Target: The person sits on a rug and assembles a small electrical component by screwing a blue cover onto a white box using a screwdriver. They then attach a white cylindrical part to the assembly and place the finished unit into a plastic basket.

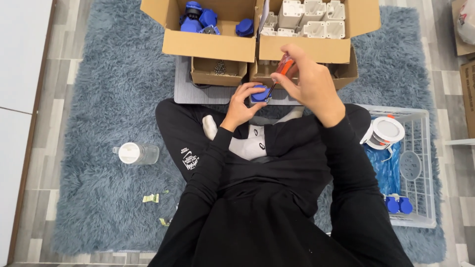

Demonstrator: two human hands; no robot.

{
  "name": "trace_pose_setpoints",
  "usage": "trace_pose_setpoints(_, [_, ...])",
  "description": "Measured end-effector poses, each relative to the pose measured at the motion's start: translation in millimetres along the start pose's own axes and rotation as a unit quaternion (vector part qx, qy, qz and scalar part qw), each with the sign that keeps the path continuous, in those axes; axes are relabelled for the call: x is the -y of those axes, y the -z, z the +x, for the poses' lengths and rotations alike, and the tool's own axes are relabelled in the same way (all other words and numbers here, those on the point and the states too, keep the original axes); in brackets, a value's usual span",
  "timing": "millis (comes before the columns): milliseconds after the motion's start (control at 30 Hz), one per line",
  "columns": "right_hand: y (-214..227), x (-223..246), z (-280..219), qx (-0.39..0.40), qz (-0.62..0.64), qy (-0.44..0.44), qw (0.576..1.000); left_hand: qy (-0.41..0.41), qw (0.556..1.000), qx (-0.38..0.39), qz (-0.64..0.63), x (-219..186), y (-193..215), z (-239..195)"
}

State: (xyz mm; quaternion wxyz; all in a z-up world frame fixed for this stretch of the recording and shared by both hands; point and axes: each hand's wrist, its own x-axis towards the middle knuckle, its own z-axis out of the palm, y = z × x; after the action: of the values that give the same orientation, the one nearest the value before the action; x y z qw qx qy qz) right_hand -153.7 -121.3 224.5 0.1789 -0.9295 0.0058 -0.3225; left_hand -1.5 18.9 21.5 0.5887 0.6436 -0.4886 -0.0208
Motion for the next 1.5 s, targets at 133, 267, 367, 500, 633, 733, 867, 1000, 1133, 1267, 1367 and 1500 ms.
trace_pose_setpoints(133, [-11.7, 11.3, -10.8, -0.054, -0.043, -0.01, 0.998, -0.002, 1.0, -0.009, 0.005, -3.4, -1.5, -2.4])
trace_pose_setpoints(267, [-4.6, 16.1, -8.5, -0.044, 0.002, -0.023, 0.999, -0.002, 1.0, -0.005, 0.003, -2.5, -1.2, -1.7])
trace_pose_setpoints(367, [7.4, 18.4, -3.6, -0.045, 0.129, -0.022, 0.99, -0.003, 1.0, -0.006, 0.004, -3.3, -0.2, -2.2])
trace_pose_setpoints(500, [-7.6, 9.9, -2.1, -0.08, 0.183, 0.011, 0.98, -0.007, 1.0, -0.009, 0.016, 0.6, -2.0, -3.2])
trace_pose_setpoints(633, [-68.6, -6.4, -2.9, -0.075, 0.169, -0.002, 0.983, -0.009, 1.0, -0.022, 0.013, 8.7, -5.6, -5.3])
trace_pose_setpoints(733, [-114.1, -26.6, -7.0, -0.132, 0.092, 0.015, 0.987, -0.078, 0.995, -0.066, -0.014, 26.9, -13.6, -6.7])
trace_pose_setpoints(867, [-122.5, -27.4, -7.7, -0.12, 0.074, 0.015, 0.99, -0.082, 0.993, -0.089, -0.008, 31.1, -16.7, -7.3])
trace_pose_setpoints(1000, [-121.8, -28.8, -11.3, -0.131, 0.081, 0.003, 0.988, -0.09, 0.989, -0.116, 0.013, 26.6, -18.5, -7.7])
trace_pose_setpoints(1133, [-105.3, -24.0, -13.2, -0.157, 0.107, -0.019, 0.982, -0.099, 0.986, -0.131, 0.036, -1.9, -7.3, -2.1])
trace_pose_setpoints(1267, [-98.6, -30.6, -24.8, -0.179, 0.199, -0.055, 0.962, -0.103, 0.981, -0.153, 0.068, -30.6, 22.8, 12.8])
trace_pose_setpoints(1367, [-87.5, -29.9, -27.8, -0.204, 0.256, -0.061, 0.943, -0.102, 0.971, -0.156, 0.148, -45.6, 54.6, 29.7])
trace_pose_setpoints(1500, [-71.3, -25.5, -35.6, -0.23, 0.297, -0.058, 0.925, -0.074, 0.945, -0.128, 0.291, -56.7, 78.9, 38.3])
